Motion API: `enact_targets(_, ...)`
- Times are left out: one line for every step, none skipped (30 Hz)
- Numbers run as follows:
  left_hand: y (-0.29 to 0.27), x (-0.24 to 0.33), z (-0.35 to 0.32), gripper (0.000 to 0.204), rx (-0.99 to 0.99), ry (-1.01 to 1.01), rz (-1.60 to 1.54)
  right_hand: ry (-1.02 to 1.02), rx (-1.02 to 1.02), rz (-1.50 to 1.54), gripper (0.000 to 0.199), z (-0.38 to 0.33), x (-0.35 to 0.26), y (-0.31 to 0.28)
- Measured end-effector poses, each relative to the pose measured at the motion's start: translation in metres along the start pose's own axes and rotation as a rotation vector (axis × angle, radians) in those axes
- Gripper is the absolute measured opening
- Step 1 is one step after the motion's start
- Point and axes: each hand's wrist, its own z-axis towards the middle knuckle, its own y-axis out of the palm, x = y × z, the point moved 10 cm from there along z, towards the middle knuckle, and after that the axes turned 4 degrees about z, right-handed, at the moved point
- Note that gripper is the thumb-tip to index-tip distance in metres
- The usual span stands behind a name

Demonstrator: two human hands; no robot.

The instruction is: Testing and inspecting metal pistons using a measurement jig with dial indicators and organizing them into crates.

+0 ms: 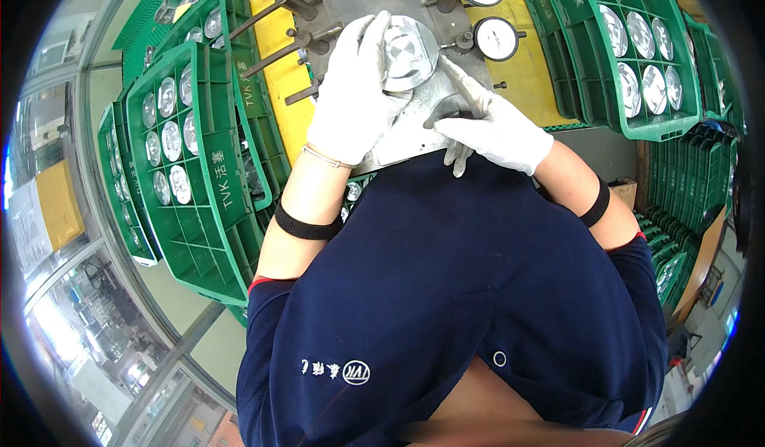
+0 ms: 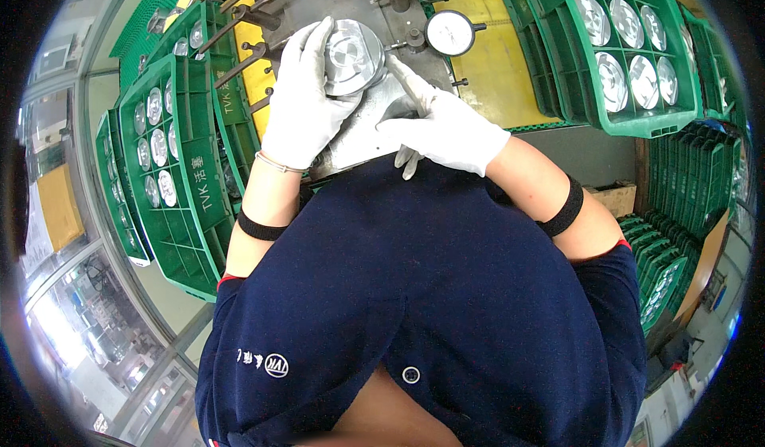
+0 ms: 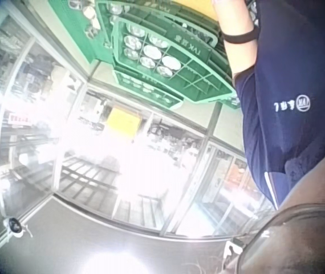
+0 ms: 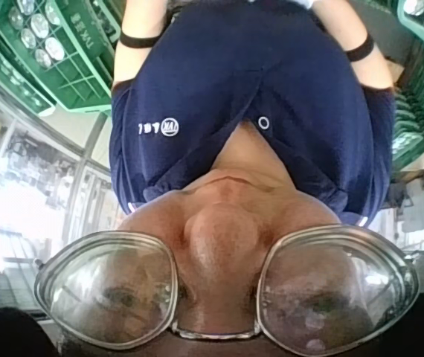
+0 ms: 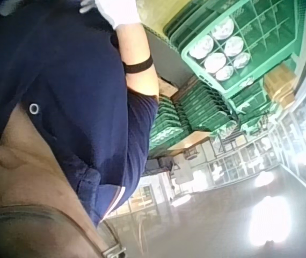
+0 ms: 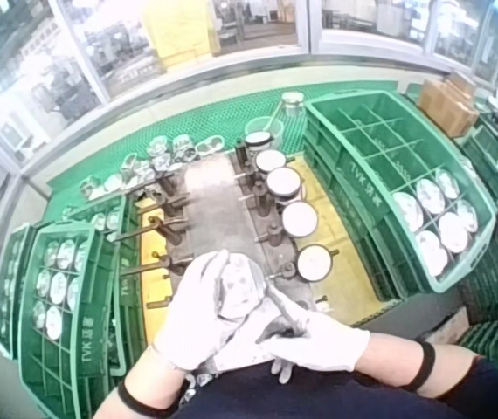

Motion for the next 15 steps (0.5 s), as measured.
enact_targets(0.000, 0.000, 0.000, 0.077, 0.007, 0.003, -0.005, 0.016, -0.009, -0.005, 0.090, 0.001, 0.003, 0.000)
enact_targets(0.000, -0.001, 0.000, 0.077, 0.007, 0.004, -0.007, 0.033, -0.019, -0.012, 0.089, 0.002, 0.005, 0.001)
enact_targets(-0.001, -0.001, 0.000, 0.077, 0.008, 0.010, 0.005, 0.034, -0.017, -0.012, 0.089, 0.003, 0.005, 0.002)
enact_targets(-0.002, -0.001, -0.001, 0.076, 0.009, 0.016, 0.018, 0.023, -0.003, 0.012, 0.091, 0.004, 0.004, 0.002)
enact_targets(-0.003, -0.001, -0.002, 0.076, 0.012, 0.012, 0.021, 0.014, 0.005, 0.033, 0.092, 0.004, 0.003, 0.002)
enact_targets(-0.004, -0.003, -0.002, 0.075, 0.011, -0.006, 0.008, 0.015, -0.002, 0.030, 0.092, 0.003, 0.003, 0.003)
enact_targets(-0.006, -0.005, -0.003, 0.074, 0.012, -0.025, -0.004, 0.046, -0.001, 0.004, 0.091, 0.001, 0.004, 0.002)
enact_targets(-0.008, -0.001, -0.004, 0.075, 0.016, 0.001, -0.034, 0.075, -0.017, -0.023, 0.090, 0.001, 0.005, 0.001)
enact_targets(-0.015, 0.002, -0.002, 0.076, 0.021, 0.028, -0.052, 0.078, -0.026, -0.071, 0.086, 0.000, 0.000, 0.001)
enact_targets(-0.020, 0.009, -0.003, 0.079, -0.014, 0.012, -0.143, -0.034, 0.003, -0.138, 0.085, -0.002, -0.010, -0.004)
enact_targets(-0.026, 0.015, -0.002, 0.082, -0.028, -0.014, -0.263, -0.150, 0.042, -0.192, 0.083, -0.005, -0.020, -0.008)
enact_targets(-0.034, 0.030, -0.001, 0.084, -0.055, -0.006, -0.330, -0.097, 0.026, -0.031, 0.078, -0.007, -0.023, -0.002)
enact_targets(-0.044, 0.044, 0.000, 0.085, -0.081, 0.002, -0.404, -0.034, 0.014, 0.127, 0.075, -0.010, -0.025, 0.002)
enact_targets(-0.053, 0.054, 0.003, 0.082, -0.060, 0.049, -0.438, -0.092, -0.084, 0.236, 0.066, -0.013, -0.025, 0.005)
enact_targets(-0.063, 0.062, 0.007, 0.080, -0.039, 0.097, -0.474, -0.105, -0.124, 0.268, 0.063, -0.018, -0.024, 0.005)
